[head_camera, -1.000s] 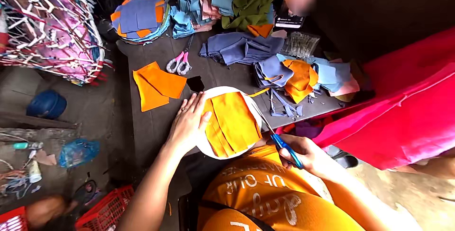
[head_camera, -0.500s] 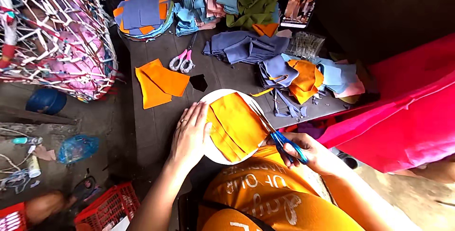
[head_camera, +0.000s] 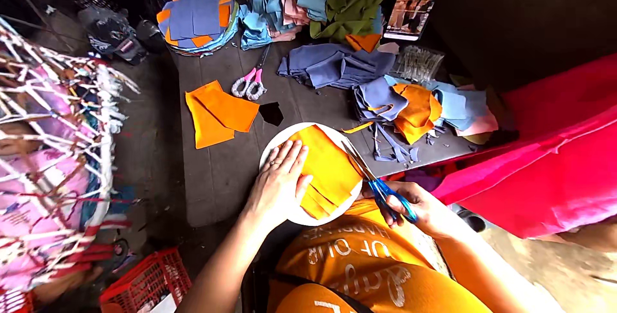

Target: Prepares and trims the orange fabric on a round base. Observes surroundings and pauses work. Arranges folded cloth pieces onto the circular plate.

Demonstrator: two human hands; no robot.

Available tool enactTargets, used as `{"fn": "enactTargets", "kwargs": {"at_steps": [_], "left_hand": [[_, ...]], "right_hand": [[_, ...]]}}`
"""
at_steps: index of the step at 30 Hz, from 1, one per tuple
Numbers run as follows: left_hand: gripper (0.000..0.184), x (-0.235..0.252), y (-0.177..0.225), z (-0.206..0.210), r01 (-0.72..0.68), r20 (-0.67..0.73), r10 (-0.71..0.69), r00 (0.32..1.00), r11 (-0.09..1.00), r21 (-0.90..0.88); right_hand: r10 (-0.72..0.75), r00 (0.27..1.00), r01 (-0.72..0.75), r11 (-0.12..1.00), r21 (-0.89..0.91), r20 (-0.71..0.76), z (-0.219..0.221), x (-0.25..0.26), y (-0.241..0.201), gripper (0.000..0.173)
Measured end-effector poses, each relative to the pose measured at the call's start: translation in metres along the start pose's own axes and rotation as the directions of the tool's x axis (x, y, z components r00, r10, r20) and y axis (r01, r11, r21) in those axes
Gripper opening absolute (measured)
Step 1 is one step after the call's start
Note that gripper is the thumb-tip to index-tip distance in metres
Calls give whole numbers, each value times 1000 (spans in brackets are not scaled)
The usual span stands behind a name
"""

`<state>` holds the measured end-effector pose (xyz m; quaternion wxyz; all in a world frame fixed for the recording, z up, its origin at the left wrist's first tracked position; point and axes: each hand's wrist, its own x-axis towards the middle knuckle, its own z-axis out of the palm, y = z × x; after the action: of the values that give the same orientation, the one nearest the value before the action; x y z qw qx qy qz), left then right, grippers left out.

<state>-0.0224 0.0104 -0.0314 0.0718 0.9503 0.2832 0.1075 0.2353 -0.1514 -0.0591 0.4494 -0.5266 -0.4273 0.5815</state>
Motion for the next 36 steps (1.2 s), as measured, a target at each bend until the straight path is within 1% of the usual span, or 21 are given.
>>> {"fn": "enactTargets", "kwargs": {"at_steps": [3,5,7,9,10,11,12,14,15,17,20,22,24,27,30,32,34,35,36], "left_hand": [[55,1,-1,-3,5,27,-4,1000,1000,-28],[60,-2,-6,-7,-7,-7,7,1000,997,-77],[73,-12,-14,-13,-67,-76,59,995,993,-101],[90,-28,-23,-18,-153,-108,146,983,986,-66],[93,-36,-26,-17,-193,-117,188,975,981,-35],[90,-44,-29,-15,-230,-120,229,966,973,4],[81,-51,-31,-12,-271,-119,275,954,961,49],[52,-62,-35,-5,-344,-149,366,919,926,156],[40,-66,-35,-3,-362,-175,397,901,911,198],[26,-70,-34,-2,-369,-223,423,878,896,247],[22,-68,-25,-3,-318,-277,403,872,898,304],[22,-66,-12,-3,-248,-306,377,874,888,386],[23,-64,5,-2,-165,-303,322,897,879,447],[24,-57,31,-4,-54,-276,209,938,875,481],[22,-41,56,0,41,-288,113,951,877,479],[22,-31,68,4,74,-318,84,944,888,453],[42,-24,76,8,76,-363,81,928,915,397],[49,-22,77,7,74,-386,74,920,932,355],[48,-19,77,4,79,-404,48,913,953,293]], "right_hand": [[2,1000,-2,1000,8,10,1,0,-1,62],[-4,1000,4,1000,6,14,1,0,-2,61],[-45,999,45,999,14,23,-1,-3,-1,61],[-130,990,128,991,32,55,-7,-7,3,60],[-175,982,172,984,46,72,-10,-10,6,62],[-214,973,210,976,57,85,-13,-11,9,63],[-242,966,237,969,65,93,-16,-13,12,64],[-270,959,265,962,65,87,-18,-15,16,64],[-277,957,273,960,62,80,-18,-16,17,64],[-288,954,284,957,54,80,-17,-17,15,64],[-295,952,293,956,31,83,-12,-18,11,65],[-305,948,306,952,-4,87,-9,-17,8,67],[-313,946,316,948,-29,88,-7,-16,7,66],[-315,945,321,945,-62,88,-5,-15,5,68],[-288,955,293,953,-73,73,-2,-14,6,70],[-279,958,283,957,-58,66,0,-12,7,69],[-266,962,269,961,-55,53,2,-12,7,68],[-255,966,258,964,-58,48,3,-13,7,69],[-244,969,247,967,-61,45,4,-14,7,68]]}}
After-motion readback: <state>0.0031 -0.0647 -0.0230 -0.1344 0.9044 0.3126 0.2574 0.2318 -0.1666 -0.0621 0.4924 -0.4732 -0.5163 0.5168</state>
